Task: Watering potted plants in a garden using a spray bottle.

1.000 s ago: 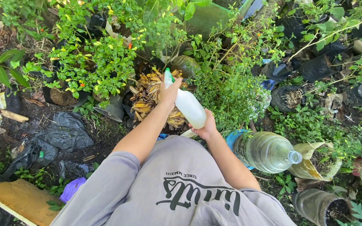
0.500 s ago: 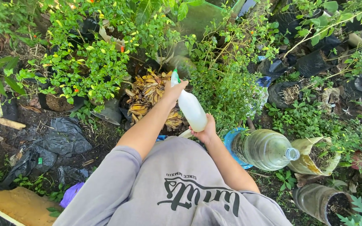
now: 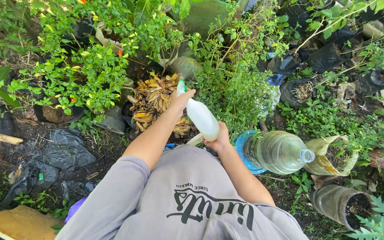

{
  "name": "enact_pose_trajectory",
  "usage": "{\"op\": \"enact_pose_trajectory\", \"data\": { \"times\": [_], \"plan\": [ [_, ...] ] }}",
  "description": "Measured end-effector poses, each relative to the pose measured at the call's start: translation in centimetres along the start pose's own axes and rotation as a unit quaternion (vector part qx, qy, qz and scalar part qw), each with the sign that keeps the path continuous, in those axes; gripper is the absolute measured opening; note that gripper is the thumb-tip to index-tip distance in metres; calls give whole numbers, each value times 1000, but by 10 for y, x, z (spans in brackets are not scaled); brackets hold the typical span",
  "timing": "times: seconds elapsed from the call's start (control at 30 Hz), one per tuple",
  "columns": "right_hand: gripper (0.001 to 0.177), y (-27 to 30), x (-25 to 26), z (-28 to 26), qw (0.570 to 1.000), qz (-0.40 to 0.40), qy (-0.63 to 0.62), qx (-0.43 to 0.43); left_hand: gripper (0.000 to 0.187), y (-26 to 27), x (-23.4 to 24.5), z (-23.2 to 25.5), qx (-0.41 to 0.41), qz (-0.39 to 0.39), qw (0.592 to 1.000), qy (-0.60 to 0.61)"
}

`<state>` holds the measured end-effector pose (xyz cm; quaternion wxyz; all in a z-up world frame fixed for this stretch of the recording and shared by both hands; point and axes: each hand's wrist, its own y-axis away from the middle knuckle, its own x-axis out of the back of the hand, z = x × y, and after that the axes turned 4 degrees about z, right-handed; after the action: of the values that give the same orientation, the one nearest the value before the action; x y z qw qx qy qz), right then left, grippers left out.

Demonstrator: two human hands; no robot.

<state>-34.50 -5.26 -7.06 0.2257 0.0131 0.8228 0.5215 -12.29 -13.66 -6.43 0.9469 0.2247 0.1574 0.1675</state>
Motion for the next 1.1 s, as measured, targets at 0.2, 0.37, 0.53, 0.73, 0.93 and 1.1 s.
{"op": "enact_pose_trajectory", "data": {
  "times": [0.2, 0.37, 0.53, 0.73, 0.93, 1.1],
  "plan": [
    [62, -3, 2, -5, 1000, 13, 11, 9, 22, 50, -1, 37, -21, -1, 1000, 11],
    [58, 6, -21, -8, 999, -18, 24, 25, 23, 73, 8, 64, -7, 55, 998, 30],
    [57, 7, -43, -2, 996, -62, 58, 17, 19, 78, 25, 69, 3, 153, 986, 70],
    [58, 2, -61, -4, 993, -93, 76, 20, 13, 94, 45, 79, -125, 85, 985, 86],
    [57, 10, -90, -2, 992, -82, 95, 16, 14, 89, 64, 76, -184, 133, 972, 67],
    [58, 9, -107, 6, 987, -110, 115, 0, 15, 88, 81, 72, -212, 196, 955, 74]
  ]
}}
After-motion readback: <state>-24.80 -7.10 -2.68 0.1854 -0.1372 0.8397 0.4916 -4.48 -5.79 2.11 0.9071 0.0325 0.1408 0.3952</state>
